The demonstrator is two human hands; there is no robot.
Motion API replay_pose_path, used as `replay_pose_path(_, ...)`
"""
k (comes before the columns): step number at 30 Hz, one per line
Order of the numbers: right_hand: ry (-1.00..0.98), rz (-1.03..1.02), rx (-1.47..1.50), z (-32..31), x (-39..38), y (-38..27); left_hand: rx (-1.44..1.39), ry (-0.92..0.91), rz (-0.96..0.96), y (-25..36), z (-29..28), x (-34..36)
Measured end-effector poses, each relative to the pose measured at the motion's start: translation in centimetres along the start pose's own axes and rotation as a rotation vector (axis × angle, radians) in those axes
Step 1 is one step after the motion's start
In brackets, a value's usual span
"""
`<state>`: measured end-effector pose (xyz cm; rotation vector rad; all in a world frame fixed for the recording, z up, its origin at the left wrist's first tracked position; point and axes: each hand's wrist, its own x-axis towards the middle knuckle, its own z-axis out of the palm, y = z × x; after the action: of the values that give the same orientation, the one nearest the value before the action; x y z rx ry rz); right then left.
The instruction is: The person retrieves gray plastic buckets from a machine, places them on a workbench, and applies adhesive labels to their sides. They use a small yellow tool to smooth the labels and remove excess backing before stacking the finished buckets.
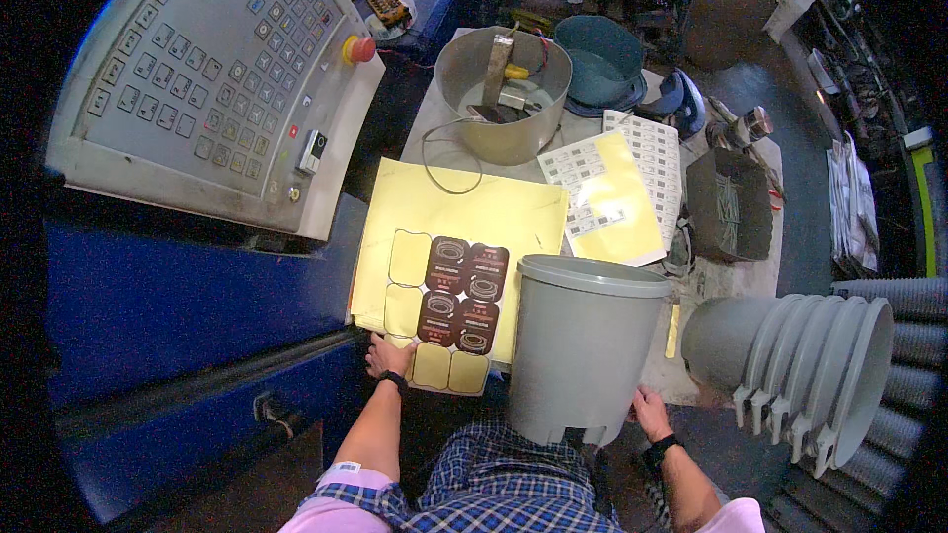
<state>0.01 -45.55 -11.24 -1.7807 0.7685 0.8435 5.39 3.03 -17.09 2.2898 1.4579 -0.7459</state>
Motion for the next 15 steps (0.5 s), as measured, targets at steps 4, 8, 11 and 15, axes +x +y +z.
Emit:
replay_pose_path(4,0.01,-0.028,0.004,0.4,0.4,0.4,0.013,-0.069,0.18,-1.0,0.9,1.2)
replay_pose_path(8,0.154,-0.121,-0.209,-0.6,0.0,-1.7,-0.635,-0.63,0.492,-1.5,0.3,1.3)
replay_pose_path(11,0.5,-0.338,0.094,-1.5,-2.8,-6.6,-0.872,-0.775,0.417,-1.6,-2.6,-1.6)
replay_pose_path(15,0.392,-0.664,0.137,0.0,-9.4,-15.7,-1.169,-0.858,0.475,-2.2,-8.4,-7.9)
